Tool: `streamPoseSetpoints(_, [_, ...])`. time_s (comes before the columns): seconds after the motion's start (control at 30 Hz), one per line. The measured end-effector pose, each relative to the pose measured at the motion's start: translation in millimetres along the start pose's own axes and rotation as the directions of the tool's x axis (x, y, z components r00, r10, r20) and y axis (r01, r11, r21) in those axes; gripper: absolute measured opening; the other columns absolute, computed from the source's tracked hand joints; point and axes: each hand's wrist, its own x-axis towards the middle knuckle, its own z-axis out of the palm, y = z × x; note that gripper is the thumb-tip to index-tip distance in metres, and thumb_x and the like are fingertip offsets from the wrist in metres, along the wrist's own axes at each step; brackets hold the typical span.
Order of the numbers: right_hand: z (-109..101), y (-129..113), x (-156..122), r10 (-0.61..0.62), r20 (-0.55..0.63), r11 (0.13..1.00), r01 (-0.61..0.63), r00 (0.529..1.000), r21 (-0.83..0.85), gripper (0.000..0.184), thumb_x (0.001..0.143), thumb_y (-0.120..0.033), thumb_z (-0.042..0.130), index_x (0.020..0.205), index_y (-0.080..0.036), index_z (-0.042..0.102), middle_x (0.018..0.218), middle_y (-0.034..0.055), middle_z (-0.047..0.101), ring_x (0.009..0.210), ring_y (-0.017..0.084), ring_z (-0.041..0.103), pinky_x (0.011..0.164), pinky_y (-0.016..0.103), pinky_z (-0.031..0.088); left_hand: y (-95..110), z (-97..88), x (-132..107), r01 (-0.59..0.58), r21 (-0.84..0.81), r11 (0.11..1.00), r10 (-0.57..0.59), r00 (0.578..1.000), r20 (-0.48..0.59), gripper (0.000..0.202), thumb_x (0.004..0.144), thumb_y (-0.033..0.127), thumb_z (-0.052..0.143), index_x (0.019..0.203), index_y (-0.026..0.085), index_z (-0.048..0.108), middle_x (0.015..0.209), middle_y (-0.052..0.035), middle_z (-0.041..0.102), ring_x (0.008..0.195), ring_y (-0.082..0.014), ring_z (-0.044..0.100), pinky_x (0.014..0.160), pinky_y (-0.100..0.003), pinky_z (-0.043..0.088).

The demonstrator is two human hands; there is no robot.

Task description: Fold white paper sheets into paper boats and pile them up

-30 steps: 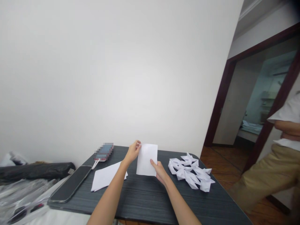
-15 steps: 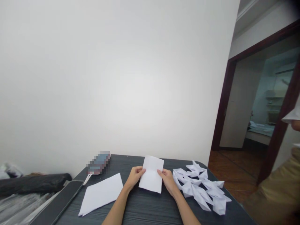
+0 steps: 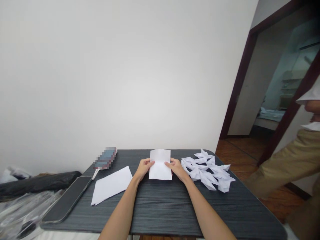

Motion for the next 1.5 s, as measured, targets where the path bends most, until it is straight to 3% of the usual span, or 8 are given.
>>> streamPoseSetpoints(0.23, [0,-8,1,0.020,0.008,0.982,-0.021,1.000,0.189,0.031,0.057,-0.030,0.065,0.083,-0.012,0.063,0.067,0.0047,0.065,0.057,0.014,0.056,0.054,0.025,0.042,3,-1.7,-1,-0.021,-0.048,0.999,0.020,1.000,-0.006,0.029,0.059,0.027,0.063,0.082,0.009,0.064,0.069,-0.0067,0.063,0.058,-0.0136,0.055,0.055,-0.024,0.040])
streamPoseSetpoints(0.5, [4,-15,-3,0.062,0.010,0.962,-0.062,0.998,0.266,0.016,0.060,-0.022,0.057,0.073,-0.015,0.064,0.051,-0.0005,0.057,0.038,0.009,0.045,0.034,0.019,0.032,21,2.9,-9,0.163,-0.205,0.965,-0.127,0.976,0.180,0.037,0.068,0.042,0.048,0.079,0.009,0.061,0.067,-0.0078,0.059,0.056,-0.0133,0.052,0.048,-0.022,0.038])
streamPoseSetpoints(0.6, [5,-15,-3,0.054,0.037,0.966,-0.062,0.998,0.252,0.021,0.061,-0.025,0.058,0.078,-0.015,0.063,0.054,0.0000,0.058,0.040,0.009,0.047,0.037,0.020,0.035,20,10.2,-10,0.138,-0.163,0.977,-0.116,0.984,0.138,0.027,0.064,0.037,0.059,0.076,0.013,0.056,0.061,-0.0012,0.055,0.051,-0.0093,0.049,0.044,-0.018,0.035])
streamPoseSetpoints(0.8, [5,-33,-5,-0.060,-0.014,0.936,0.061,0.998,0.347,0.046,0.065,-0.028,0.057,0.109,-0.024,0.046,0.085,0.0039,0.061,0.075,0.018,0.058,0.066,0.031,0.043,12,11.5,-1,0.100,-0.291,0.951,-0.095,0.995,0.030,0.019,0.066,0.023,0.061,0.081,0.014,0.053,0.063,0.0014,0.053,0.047,-0.0049,0.047,0.044,-0.016,0.038])
streamPoseSetpoints(0.97, [9,-40,-7,-0.178,0.030,0.951,0.165,0.984,0.261,0.031,0.062,-0.024,0.061,0.092,-0.023,0.054,0.103,0.0042,0.054,0.088,0.017,0.052,0.078,0.030,0.039,9,12.7,1,0.131,-0.422,0.897,-0.095,0.990,0.105,0.011,0.070,0.013,0.055,0.080,0.010,0.056,0.066,-0.0015,0.053,0.050,-0.0040,0.048,0.047,-0.013,0.040])
streamPoseSetpoints(1.17, [5,-27,-1,-0.168,-0.060,0.979,0.173,0.984,0.110,0.019,0.064,-0.034,0.060,0.069,-0.015,0.059,0.071,0.0022,0.060,0.069,0.014,0.053,0.070,0.026,0.039,13,31.5,-9,0.209,-0.184,0.960,-0.163,0.958,0.238,0.027,0.066,0.020,0.060,0.091,0.011,0.056,0.074,-0.0068,0.059,0.059,-0.0117,0.055,0.054,-0.021,0.041])
streamPoseSetpoints(1.37, [7,-33,-4,-0.145,-0.012,0.989,0.145,0.989,-0.019,0.020,0.062,-0.033,0.061,0.069,-0.014,0.061,0.065,0.0013,0.060,0.060,0.012,0.051,0.059,0.023,0.038,20,36.8,-7,-0.081,0.060,0.995,0.083,0.996,-0.029,0.031,0.070,0.037,0.052,0.084,0.010,0.060,0.076,-0.0068,0.062,0.063,-0.0134,0.055,0.054,-0.020,0.039])
streamPoseSetpoints(1.5, [13,-37,-6,-0.162,0.085,0.983,0.168,0.983,-0.077,0.018,0.064,-0.031,0.059,0.070,-0.014,0.062,0.064,0.0002,0.059,0.059,0.012,0.050,0.056,0.022,0.037,26,36.0,-10,-0.217,0.244,0.945,0.230,0.973,-0.026,0.035,0.068,0.039,0.054,0.087,0.010,0.060,0.081,-0.0080,0.062,0.071,-0.0168,0.055,0.060,-0.023,0.041])
